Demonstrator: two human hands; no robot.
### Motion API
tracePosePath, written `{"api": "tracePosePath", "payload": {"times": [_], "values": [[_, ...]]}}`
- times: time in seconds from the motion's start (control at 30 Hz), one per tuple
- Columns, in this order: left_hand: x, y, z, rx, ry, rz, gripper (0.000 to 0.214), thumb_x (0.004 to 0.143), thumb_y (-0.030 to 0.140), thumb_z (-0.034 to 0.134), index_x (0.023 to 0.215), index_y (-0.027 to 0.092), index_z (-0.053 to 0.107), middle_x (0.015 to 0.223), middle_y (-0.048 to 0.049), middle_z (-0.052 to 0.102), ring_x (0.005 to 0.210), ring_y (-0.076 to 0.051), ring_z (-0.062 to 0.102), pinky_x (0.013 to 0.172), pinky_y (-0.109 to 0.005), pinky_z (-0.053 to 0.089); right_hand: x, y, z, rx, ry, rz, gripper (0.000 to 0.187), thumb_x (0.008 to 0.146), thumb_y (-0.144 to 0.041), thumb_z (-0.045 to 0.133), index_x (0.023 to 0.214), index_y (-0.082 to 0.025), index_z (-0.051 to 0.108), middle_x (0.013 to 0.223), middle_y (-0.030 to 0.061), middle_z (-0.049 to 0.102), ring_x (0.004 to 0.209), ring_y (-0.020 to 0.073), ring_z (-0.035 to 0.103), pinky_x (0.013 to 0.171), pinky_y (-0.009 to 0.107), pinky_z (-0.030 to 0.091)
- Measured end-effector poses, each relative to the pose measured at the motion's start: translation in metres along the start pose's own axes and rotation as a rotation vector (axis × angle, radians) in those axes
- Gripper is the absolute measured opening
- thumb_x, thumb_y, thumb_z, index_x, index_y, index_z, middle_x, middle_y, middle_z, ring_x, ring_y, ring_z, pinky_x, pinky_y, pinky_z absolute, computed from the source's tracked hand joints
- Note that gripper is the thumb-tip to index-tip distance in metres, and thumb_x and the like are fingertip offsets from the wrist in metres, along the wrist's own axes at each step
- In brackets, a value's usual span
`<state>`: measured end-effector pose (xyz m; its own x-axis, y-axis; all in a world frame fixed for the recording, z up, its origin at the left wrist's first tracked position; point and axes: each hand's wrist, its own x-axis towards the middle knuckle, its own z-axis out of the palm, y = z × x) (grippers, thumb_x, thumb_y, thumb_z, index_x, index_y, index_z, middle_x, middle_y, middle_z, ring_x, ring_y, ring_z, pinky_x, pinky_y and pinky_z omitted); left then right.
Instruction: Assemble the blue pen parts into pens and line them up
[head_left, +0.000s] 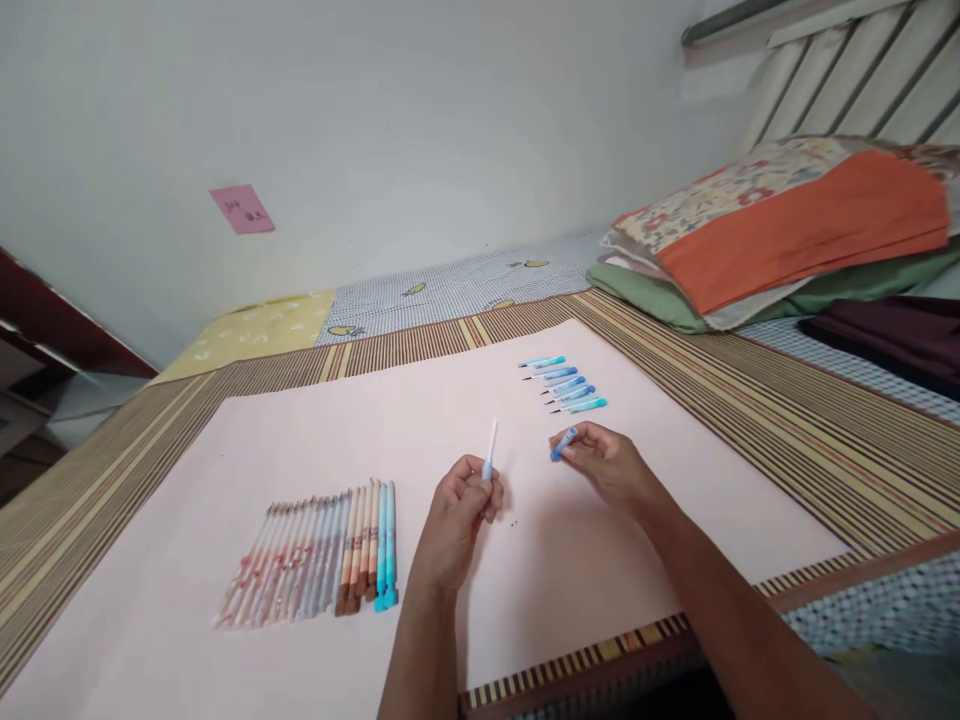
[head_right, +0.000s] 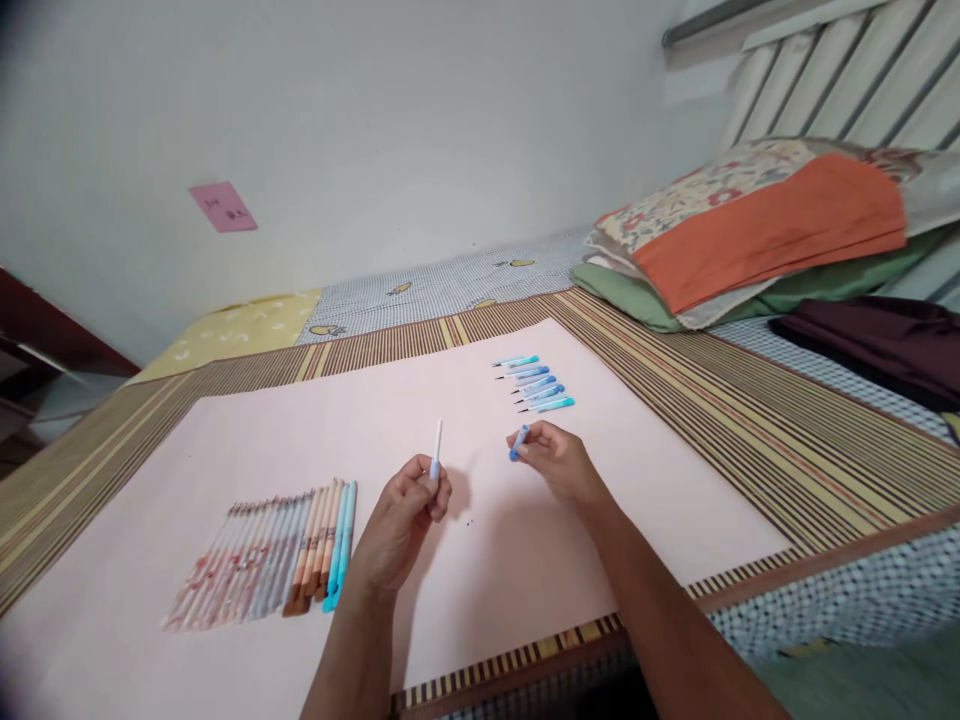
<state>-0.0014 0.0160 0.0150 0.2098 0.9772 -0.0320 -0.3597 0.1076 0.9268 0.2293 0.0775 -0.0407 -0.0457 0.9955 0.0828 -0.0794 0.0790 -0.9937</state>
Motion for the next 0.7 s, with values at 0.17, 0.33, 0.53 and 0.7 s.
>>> {"api": "tracePosePath", "payload": {"times": [0.17,0.33,0.53,0.7], "values": [[0.001,-0.002,-0.002,0.008,0.006,-0.002,0.013,0.086,0.028,0.063,0.086,0.017,0.056,0.067,0.0023,0.053,0.058,-0.01,0.037,0.061,-0.023,0.03,0.006,0.013,0.007,-0.098,0.085,-0.012,0.02,0.074,-0.034,0.071,0.086,-0.018,0.067,0.09,0.0075,0.072,0.084,0.0208,0.065,0.081,0.035,0.051],[0.001,-0.003,-0.002,-0.005,0.017,0.0,0.013,0.085,0.027,0.064,0.085,0.017,0.056,0.067,0.0026,0.053,0.058,-0.01,0.038,0.061,-0.023,0.03,0.002,0.01,0.003,-0.457,0.115,-0.045,0.014,0.077,-0.031,0.063,0.083,-0.019,0.065,0.073,0.0022,0.065,0.069,0.0191,0.059,0.068,0.032,0.047],[0.002,-0.002,0.002,-0.008,0.034,-0.007,0.016,0.082,0.03,0.066,0.084,0.017,0.056,0.065,0.0028,0.053,0.057,-0.009,0.037,0.059,-0.023,0.029,-0.007,-0.01,0.02,-0.368,0.053,-0.115,0.015,0.082,-0.031,0.059,0.09,-0.019,0.063,0.09,0.0055,0.071,0.083,0.0207,0.066,0.077,0.032,0.049],[0.005,-0.006,0.004,0.054,0.133,-0.023,0.019,0.075,0.027,0.072,0.085,0.017,0.06,0.061,0.0058,0.046,0.055,-0.008,0.034,0.057,-0.023,0.026,-0.018,-0.021,0.049,-0.304,-0.067,-0.147,0.013,0.086,-0.03,0.058,0.093,-0.02,0.062,0.088,0.0038,0.072,0.081,0.0193,0.068,0.075,0.031,0.051]]}}
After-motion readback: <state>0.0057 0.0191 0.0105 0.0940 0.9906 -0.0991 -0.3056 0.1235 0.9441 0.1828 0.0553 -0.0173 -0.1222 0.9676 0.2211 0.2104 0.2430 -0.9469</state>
